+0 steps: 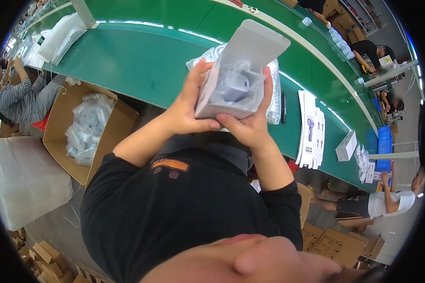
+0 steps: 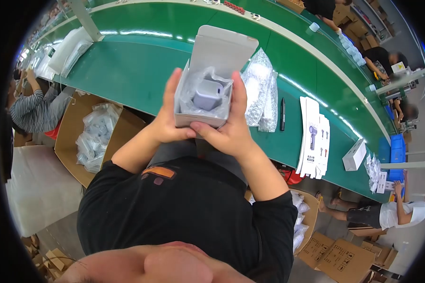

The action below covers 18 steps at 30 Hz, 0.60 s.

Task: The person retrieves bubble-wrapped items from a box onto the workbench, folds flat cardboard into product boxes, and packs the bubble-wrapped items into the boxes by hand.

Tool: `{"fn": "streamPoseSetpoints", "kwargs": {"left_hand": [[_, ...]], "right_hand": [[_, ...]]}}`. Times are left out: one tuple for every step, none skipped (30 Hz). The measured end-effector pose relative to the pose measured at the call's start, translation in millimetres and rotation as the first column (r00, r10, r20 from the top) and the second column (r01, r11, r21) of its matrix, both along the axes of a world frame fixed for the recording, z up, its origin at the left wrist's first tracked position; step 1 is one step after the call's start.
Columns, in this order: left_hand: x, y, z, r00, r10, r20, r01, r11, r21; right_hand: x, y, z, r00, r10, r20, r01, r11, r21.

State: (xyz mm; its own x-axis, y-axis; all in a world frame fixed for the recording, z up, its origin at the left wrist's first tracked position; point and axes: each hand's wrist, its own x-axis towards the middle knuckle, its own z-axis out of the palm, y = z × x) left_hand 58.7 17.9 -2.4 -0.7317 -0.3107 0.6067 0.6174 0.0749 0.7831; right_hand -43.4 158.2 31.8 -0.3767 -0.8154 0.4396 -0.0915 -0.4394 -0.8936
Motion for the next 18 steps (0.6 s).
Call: {"fn": "streamPoseSetpoints", "kwargs": {"left_hand": [[2, -5, -1, 0.997, 0.075, -0.026, -0.076, 0.997, -0.030], [10, -10, 1, 0.998, 0.062, -0.022, -0.063, 0.998, -0.027], [22, -16, 5, 0.983, 0.054, 0.175, -0.047, 0.998, -0.042], [31, -21, 7, 0.931, 0.040, 0.362, -0.018, 0.998, -0.062], [39, -22, -5, 0.952, 0.002, 0.306, -0.030, 0.996, 0.087], [41, -17, -16, 0.969, -0.034, 0.246, -0.027, 0.971, 0.239], [41, -6, 4, 0.975, 0.033, 0.221, -0.065, 0.988, 0.140], [38, 2, 25, 0.977, 0.103, 0.186, -0.113, 0.993, 0.044], [26, -1, 26, 0.980, 0.072, 0.183, -0.082, 0.995, 0.049], [11, -9, 26, 0.985, 0.134, -0.112, -0.140, 0.989, -0.042], [2, -17, 26, 0.900, 0.170, -0.402, -0.231, 0.967, -0.106], [0, -27, 20, 0.899, 0.174, -0.401, -0.233, 0.967, -0.103], [3, -40, 10, 0.947, 0.252, -0.201, -0.291, 0.936, -0.197], [3, -49, -1, 0.940, 0.342, 0.003, -0.326, 0.896, -0.300], [-2, -53, -16, 0.912, 0.405, 0.067, -0.338, 0.834, -0.437], [-6, -56, -25, 0.874, 0.472, 0.120, -0.330, 0.755, -0.567], [-11, -51, -23, 0.863, 0.477, 0.165, -0.300, 0.748, -0.592], [-19, -41, -20, 0.852, 0.480, 0.210, -0.267, 0.743, -0.613]], "right_hand": [[0, -3, -5, 0.994, 0.005, -0.111, -0.010, 0.999, -0.042], [0, -4, -9, 0.976, -0.003, -0.217, -0.015, 0.997, -0.080], [-3, -8, -9, 0.957, 0.078, -0.280, -0.098, 0.993, -0.059], [-2, -5, -10, 0.973, 0.111, -0.204, -0.114, 0.993, -0.005], [-2, -2, -6, 0.913, 0.003, -0.409, 0.010, 1.000, 0.030], [-1, 0, -2, 0.795, -0.088, -0.600, 0.145, 0.988, 0.047], [1, -1, -4, 0.840, -0.062, -0.539, 0.121, 0.990, 0.074], [3, -3, -6, 0.880, -0.031, -0.473, 0.088, 0.991, 0.098], [5, -1, -3, 0.920, -0.113, -0.375, 0.144, 0.988, 0.055], [-13, 3, -12, 0.917, -0.131, -0.376, 0.164, 0.985, 0.058], [-47, 9, -28, 0.624, -0.369, -0.689, 0.450, 0.890, -0.069], [-69, 15, -19, 0.525, -0.483, -0.701, 0.571, 0.811, -0.131], [-82, 21, 8, 0.627, -0.625, -0.465, 0.667, 0.739, -0.094], [-104, 28, 29, 0.612, -0.746, -0.262, 0.751, 0.653, -0.103], [-138, 30, 43, 0.551, -0.823, -0.137, 0.810, 0.567, -0.147], [-201, 25, 27, 0.327, -0.934, -0.144, 0.811, 0.356, -0.465], [-261, 32, 7, 0.250, -0.936, -0.247, 0.877, 0.327, -0.352], [-305, 42, -14, 0.178, -0.916, -0.358, 0.931, 0.275, -0.240]]}}
